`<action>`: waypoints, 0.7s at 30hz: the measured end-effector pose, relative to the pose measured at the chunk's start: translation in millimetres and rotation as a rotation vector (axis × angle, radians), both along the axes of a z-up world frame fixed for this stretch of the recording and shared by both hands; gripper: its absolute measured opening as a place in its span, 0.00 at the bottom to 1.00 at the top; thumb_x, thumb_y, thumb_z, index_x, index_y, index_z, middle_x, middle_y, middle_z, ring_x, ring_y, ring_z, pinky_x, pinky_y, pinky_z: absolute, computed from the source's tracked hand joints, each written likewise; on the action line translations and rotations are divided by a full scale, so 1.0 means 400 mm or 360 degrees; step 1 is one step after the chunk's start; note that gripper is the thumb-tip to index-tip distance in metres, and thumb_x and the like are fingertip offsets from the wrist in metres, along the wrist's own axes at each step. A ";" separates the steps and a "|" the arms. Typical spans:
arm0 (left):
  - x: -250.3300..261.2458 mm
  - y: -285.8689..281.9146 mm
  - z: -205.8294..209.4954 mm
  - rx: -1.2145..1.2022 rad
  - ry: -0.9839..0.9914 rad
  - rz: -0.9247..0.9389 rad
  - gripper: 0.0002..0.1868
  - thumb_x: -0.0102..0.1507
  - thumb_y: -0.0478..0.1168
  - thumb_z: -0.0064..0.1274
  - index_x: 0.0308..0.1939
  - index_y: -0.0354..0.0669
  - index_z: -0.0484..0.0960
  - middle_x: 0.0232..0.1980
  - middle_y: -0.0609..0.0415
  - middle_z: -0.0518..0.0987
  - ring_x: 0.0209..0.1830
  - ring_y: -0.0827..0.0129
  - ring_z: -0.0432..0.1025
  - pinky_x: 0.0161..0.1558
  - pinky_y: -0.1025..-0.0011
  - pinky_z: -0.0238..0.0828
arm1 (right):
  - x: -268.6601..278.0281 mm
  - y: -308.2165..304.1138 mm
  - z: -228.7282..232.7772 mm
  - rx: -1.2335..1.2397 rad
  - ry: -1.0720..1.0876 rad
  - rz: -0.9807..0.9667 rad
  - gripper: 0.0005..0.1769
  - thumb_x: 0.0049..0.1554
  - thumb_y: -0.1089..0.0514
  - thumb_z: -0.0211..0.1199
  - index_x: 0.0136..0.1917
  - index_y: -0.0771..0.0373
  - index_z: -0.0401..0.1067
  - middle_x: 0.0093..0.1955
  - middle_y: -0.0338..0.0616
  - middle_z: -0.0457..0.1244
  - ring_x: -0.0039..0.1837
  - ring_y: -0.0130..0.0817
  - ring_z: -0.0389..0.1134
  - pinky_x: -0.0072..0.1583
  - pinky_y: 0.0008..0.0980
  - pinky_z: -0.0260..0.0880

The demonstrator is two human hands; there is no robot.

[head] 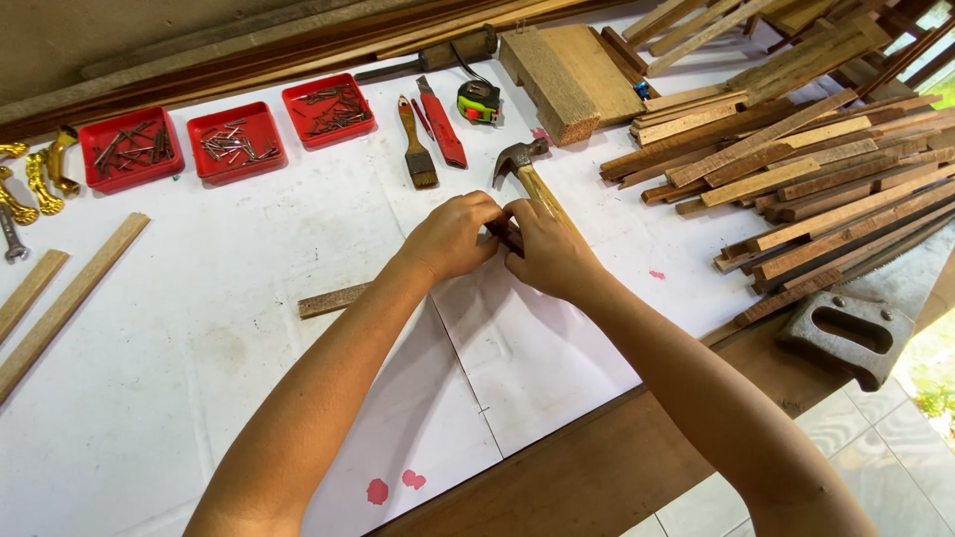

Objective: Sand the surface and edges of small wooden planks using a sanding block.

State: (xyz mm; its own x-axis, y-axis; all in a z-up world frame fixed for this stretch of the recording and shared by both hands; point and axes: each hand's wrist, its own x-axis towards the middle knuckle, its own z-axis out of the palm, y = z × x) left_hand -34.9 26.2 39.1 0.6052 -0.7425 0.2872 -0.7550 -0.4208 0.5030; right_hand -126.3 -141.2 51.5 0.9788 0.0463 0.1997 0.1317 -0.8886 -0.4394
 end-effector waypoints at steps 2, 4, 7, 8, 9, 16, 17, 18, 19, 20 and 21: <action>-0.017 0.030 0.050 -0.0089 -0.0036 -0.0012 0.08 0.58 0.36 0.62 0.42 0.43 0.85 0.48 0.55 0.82 0.48 0.59 0.77 0.51 0.65 0.76 | -0.003 0.018 0.016 0.0052 -0.0058 0.0021 0.24 0.52 0.58 0.64 0.61 0.61 0.66 0.58 0.54 0.64 0.58 0.54 0.68 0.56 0.48 0.70; -0.033 0.061 0.086 -0.0178 -0.0074 -0.0019 0.08 0.59 0.37 0.62 0.42 0.43 0.85 0.47 0.54 0.82 0.48 0.58 0.77 0.51 0.64 0.76 | -0.002 0.041 0.028 0.0105 -0.0115 0.0048 0.21 0.54 0.59 0.62 0.60 0.61 0.67 0.58 0.53 0.65 0.56 0.52 0.70 0.56 0.47 0.71; -0.045 0.110 0.106 -0.0204 0.0015 0.0064 0.09 0.61 0.39 0.62 0.45 0.43 0.85 0.47 0.54 0.82 0.49 0.61 0.79 0.51 0.65 0.78 | 0.008 0.077 0.045 -0.0065 -0.0220 0.0023 0.18 0.56 0.56 0.62 0.59 0.58 0.69 0.55 0.50 0.67 0.54 0.52 0.70 0.53 0.48 0.71; -0.048 0.127 0.101 -0.0274 -0.0006 0.0082 0.12 0.61 0.39 0.62 0.48 0.43 0.83 0.50 0.54 0.81 0.49 0.60 0.79 0.51 0.64 0.78 | 0.012 0.090 0.050 -0.0065 -0.0218 -0.0002 0.18 0.57 0.52 0.64 0.59 0.57 0.70 0.54 0.48 0.69 0.54 0.50 0.71 0.53 0.48 0.71; -0.049 0.145 0.094 -0.0345 -0.0027 0.0100 0.16 0.61 0.40 0.62 0.51 0.43 0.81 0.52 0.53 0.80 0.50 0.59 0.79 0.50 0.64 0.79 | 0.016 0.103 0.054 -0.0065 -0.0217 -0.0028 0.18 0.58 0.49 0.66 0.59 0.55 0.71 0.52 0.46 0.71 0.55 0.48 0.72 0.53 0.48 0.71; -0.090 0.262 0.079 0.0011 -0.0046 0.0431 0.28 0.53 0.46 0.69 0.51 0.40 0.73 0.54 0.49 0.76 0.48 0.52 0.76 0.46 0.57 0.76 | 0.022 0.174 0.068 0.0468 0.0349 -0.0174 0.32 0.53 0.56 0.63 0.71 0.49 0.65 0.50 0.51 0.71 0.53 0.44 0.75 0.55 0.40 0.74; -0.088 0.275 0.055 0.0231 -0.0074 0.0455 0.26 0.52 0.45 0.69 0.49 0.41 0.75 0.51 0.49 0.77 0.49 0.54 0.76 0.48 0.58 0.76 | 0.030 0.172 0.044 0.0530 0.0334 -0.0115 0.31 0.53 0.58 0.62 0.70 0.48 0.67 0.52 0.48 0.71 0.54 0.42 0.75 0.55 0.39 0.74; -0.090 0.283 0.030 0.0450 -0.0092 0.0469 0.23 0.52 0.43 0.69 0.46 0.42 0.76 0.49 0.49 0.77 0.50 0.55 0.75 0.50 0.58 0.75 | 0.033 0.166 0.018 0.0591 0.0326 -0.0064 0.30 0.52 0.59 0.62 0.68 0.46 0.70 0.54 0.45 0.71 0.55 0.40 0.75 0.56 0.38 0.75; -0.095 0.293 0.003 0.0458 -0.0074 0.0478 0.23 0.52 0.43 0.69 0.46 0.42 0.76 0.49 0.49 0.77 0.50 0.55 0.75 0.50 0.58 0.75 | 0.040 0.163 -0.025 0.0594 0.0345 -0.0055 0.30 0.52 0.59 0.62 0.68 0.46 0.70 0.54 0.45 0.71 0.55 0.40 0.75 0.56 0.38 0.75; -0.095 0.298 -0.021 0.0410 -0.0057 0.0518 0.19 0.55 0.43 0.67 0.45 0.42 0.78 0.48 0.49 0.78 0.49 0.54 0.75 0.49 0.58 0.75 | 0.049 0.154 -0.063 0.0490 0.0295 -0.0020 0.25 0.54 0.57 0.63 0.66 0.45 0.75 0.57 0.46 0.70 0.57 0.41 0.74 0.59 0.38 0.74; -0.095 0.301 -0.044 0.0361 -0.0041 0.0559 0.16 0.58 0.43 0.65 0.45 0.42 0.80 0.47 0.49 0.79 0.49 0.54 0.75 0.49 0.57 0.75 | 0.059 0.145 -0.101 0.0386 0.0244 0.0015 0.21 0.56 0.54 0.64 0.63 0.45 0.80 0.59 0.47 0.68 0.59 0.41 0.74 0.61 0.38 0.74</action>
State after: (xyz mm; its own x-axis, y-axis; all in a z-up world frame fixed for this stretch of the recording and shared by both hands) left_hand -73.1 146.6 21.6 0.8277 -0.5385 0.1582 -0.5569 -0.7529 0.3507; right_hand -102.8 -83.3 11.1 0.9982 0.0242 0.0558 0.0548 -0.7540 -0.6546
